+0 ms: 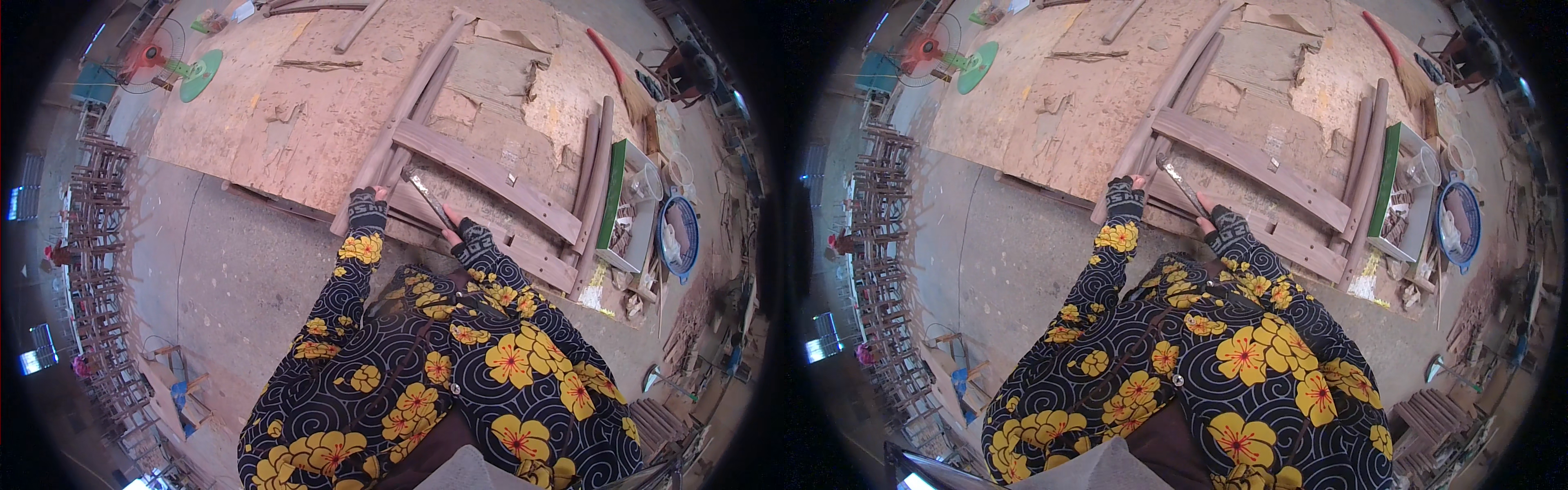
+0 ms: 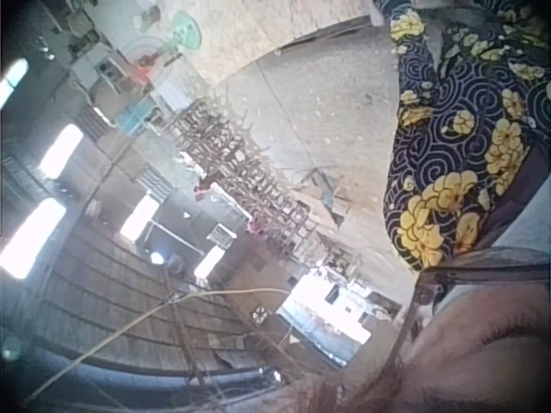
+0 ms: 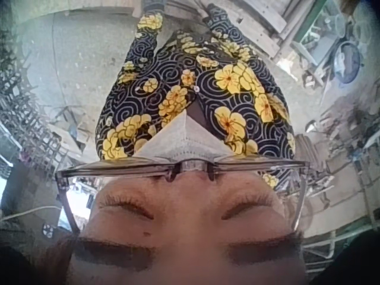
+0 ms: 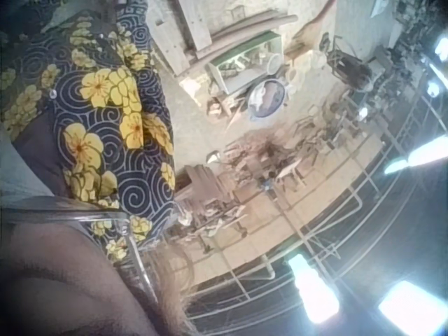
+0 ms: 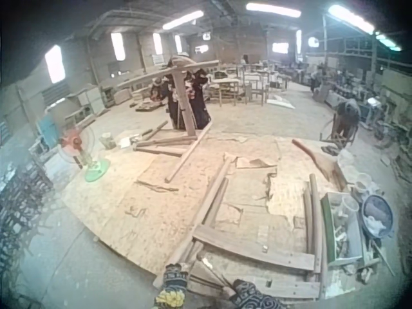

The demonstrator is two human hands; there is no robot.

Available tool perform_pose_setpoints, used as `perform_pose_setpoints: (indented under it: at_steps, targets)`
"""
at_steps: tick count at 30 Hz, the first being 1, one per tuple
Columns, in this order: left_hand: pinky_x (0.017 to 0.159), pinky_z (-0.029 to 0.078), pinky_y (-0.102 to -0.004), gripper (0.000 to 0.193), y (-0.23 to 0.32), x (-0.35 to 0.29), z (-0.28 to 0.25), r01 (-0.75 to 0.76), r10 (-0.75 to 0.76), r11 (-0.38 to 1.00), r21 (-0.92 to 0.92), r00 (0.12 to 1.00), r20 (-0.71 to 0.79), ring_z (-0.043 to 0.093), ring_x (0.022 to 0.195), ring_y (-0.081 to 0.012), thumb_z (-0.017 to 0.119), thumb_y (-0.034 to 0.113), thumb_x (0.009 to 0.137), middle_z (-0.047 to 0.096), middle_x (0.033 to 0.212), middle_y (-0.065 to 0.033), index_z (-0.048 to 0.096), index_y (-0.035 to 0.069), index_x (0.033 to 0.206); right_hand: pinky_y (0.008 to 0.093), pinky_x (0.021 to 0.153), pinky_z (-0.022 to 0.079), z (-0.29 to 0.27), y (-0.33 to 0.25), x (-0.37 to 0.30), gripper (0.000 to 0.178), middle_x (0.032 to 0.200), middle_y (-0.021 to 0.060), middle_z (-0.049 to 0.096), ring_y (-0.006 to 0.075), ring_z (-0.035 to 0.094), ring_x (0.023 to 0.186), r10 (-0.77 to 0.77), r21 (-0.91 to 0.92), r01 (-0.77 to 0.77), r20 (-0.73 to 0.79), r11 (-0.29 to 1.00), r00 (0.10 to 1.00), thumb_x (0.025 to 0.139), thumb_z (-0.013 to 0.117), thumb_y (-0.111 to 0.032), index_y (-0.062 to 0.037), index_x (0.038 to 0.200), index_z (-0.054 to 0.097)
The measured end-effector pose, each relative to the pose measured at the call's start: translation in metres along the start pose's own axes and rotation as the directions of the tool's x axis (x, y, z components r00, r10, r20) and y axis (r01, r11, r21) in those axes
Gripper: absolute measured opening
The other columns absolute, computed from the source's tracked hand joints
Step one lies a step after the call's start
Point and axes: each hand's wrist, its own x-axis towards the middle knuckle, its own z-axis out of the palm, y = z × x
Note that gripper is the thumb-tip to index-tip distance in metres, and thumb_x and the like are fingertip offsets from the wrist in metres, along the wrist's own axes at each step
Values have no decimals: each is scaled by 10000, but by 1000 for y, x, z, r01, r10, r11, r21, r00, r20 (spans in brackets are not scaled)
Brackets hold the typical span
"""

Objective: Assembling a wooden chair frame by joining components and tapping them into place with a hammer.

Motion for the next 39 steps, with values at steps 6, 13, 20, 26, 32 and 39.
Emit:
perform_pose_setpoints:
  at_steps: [6, 13, 20, 26, 32, 39]
  targets:
    - [720, 390, -383, 144, 3, 0, 1, -139, 123, 975, 172, 988, 98, 478, 812, -290, 507, 125, 729, 548, 832, -127, 557, 74, 855, 318, 679, 433, -1, 7, 0, 480, 831, 177, 559, 282, 558, 757, -24, -38, 24, 13, 999, 1000, 776, 519, -133, -145, 1234, 376]
    - [769, 367, -370, 169, -26, -3, 21, -336, 305, 907, 252, 940, 153, 460, 848, -278, 454, 105, 750, 524, 910, -100, 547, 85, 889, 314, 670, 435, 5, 3, 3, 478, 826, 177, 560, 275, 561, 747, -76, -89, 81, 61, 993, 995, 776, 522, -128, -138, 1232, 379]
    - [741, 371, -384, 171, -10, -2, 8, -102, 76, 984, 148, 982, 173, 461, 821, -302, 446, 178, 786, 525, 842, -140, 563, 76, 859, 310, 662, 436, 9, -1, 13, 476, 821, 177, 561, 269, 563, 737, -119, -108, 128, 86, 986, 989, 776, 524, -123, -131, 1230, 382]
    - [746, 381, -403, 218, 5, 0, -2, -82, 36, 969, 232, 980, 196, 478, 832, -321, 424, 205, 810, 527, 838, -179, 554, 35, 849, 306, 655, 437, 16, -10, 21, 475, 816, 177, 563, 263, 564, 729, -177, -142, 191, 111, 971, 978, 775, 527, -118, -125, 1229, 384]
    - [749, 385, -405, 198, -3, -2, 6, -8, -24, 986, 167, 981, 190, 481, 852, -314, 462, 197, 794, 529, 852, -180, 555, 24, 821, 302, 647, 438, 10, -21, 25, 474, 812, 177, 564, 258, 566, 721, -245, -179, 259, 97, 949, 965, 775, 529, -114, -119, 1227, 387]
    - [668, 405, -347, 184, 7, -32, -35, 16, -21, 999, -40, 992, -126, 521, 690, -239, 616, 217, 705, 561, 721, -111, 586, 48, 771, 312, 455, 375, 17, 2, 20, 511, 574, 97, 474, 237, 454, 474, -560, -9, 561, -72, 828, 826, 747, 544, -30, -84, 1227, 379]
